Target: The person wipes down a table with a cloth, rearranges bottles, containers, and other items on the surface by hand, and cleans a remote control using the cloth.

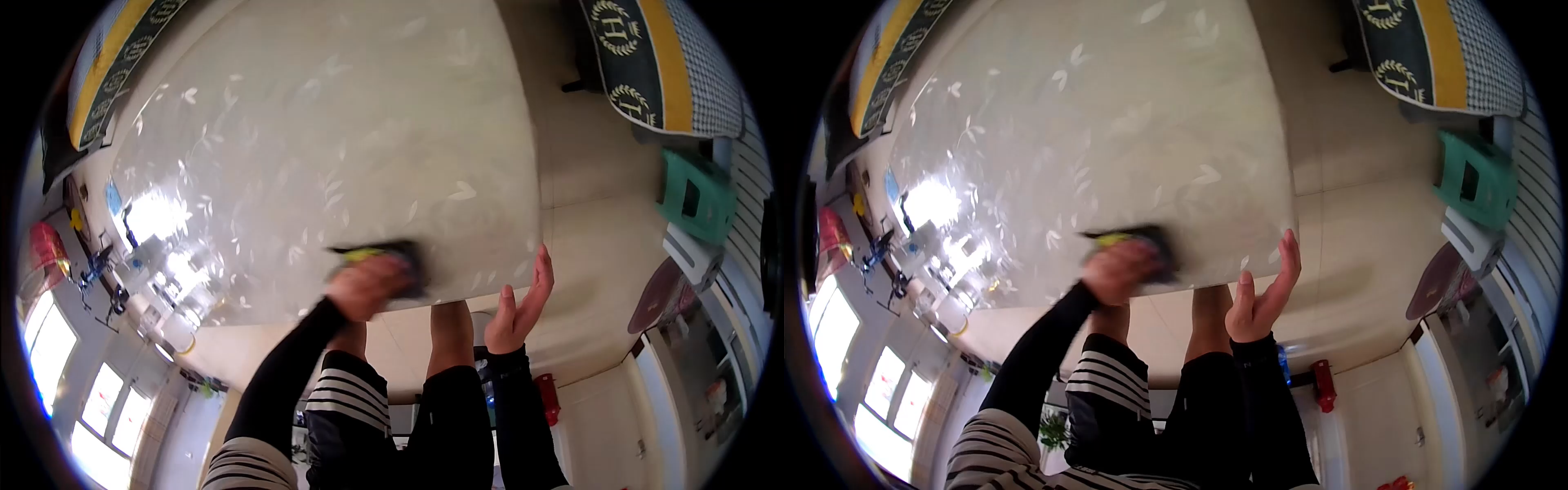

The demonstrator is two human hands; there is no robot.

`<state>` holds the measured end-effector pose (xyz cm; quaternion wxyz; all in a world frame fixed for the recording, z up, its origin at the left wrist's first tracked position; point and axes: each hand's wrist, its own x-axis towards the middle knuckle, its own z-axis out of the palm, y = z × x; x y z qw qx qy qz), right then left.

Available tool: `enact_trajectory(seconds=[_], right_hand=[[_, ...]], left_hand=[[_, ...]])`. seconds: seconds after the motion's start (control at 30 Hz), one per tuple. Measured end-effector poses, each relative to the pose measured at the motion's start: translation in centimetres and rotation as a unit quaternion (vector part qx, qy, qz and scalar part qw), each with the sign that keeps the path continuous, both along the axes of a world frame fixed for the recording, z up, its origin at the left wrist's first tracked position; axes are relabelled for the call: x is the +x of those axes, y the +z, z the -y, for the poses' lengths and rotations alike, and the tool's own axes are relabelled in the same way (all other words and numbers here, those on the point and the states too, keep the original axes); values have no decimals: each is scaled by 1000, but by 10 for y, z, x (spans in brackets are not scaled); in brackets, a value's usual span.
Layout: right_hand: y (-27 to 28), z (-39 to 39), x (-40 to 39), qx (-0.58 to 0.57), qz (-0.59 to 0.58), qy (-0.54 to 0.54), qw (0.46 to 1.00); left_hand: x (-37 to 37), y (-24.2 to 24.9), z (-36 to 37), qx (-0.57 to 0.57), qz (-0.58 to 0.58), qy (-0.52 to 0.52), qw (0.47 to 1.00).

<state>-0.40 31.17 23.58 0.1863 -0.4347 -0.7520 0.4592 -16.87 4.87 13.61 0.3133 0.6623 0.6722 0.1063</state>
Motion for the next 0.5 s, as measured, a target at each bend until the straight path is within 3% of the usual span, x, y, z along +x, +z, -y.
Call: enact_trajectory(seconds=[0.03, 0.1, 0.13, 0.17, 0.2, 0.23, 0.3, 0.37, 0.47, 0.5], right_hand=[[-5, 3, 3, -3, 14, 1, 1000], [-15, 9, 10, -8, 45, 2, 999], [-18, 10, 11, -13, 56, 6, 998], [-20, 12, 13, -16, 68, 8, 998], [-23, 13, 12, -19, 79, 12, 997], [-23, 14, 11, -11, 86, 32, 996], [-22, 16, 3, 4, 95, 75, 993], [-17, 22, -13, 0, 80, 110, 991], [-9, 30, -43, 52, 94, 187, 977], [-9, 34, -51, 79, 105, 217, 967]], left_hand=[[-25, 5, 49, -13, 12, 131, 991], [-55, -3, 141, -20, -190, 384, 903], [-69, -14, 192, -39, -228, 518, 823], [-81, -22, 214, -4, -171, 695, 698], [-93, -31, 214, 3, -186, 760, 622], [-99, -39, 188, -5, -229, 758, 611], [-95, -47, 101, 7, -293, 688, 664], [-64, -34, -9, 44, -279, 610, 740], [8, -5, -143, 70, -94, 558, 822], [27, 9, -166, 32, -20, 490, 871]])
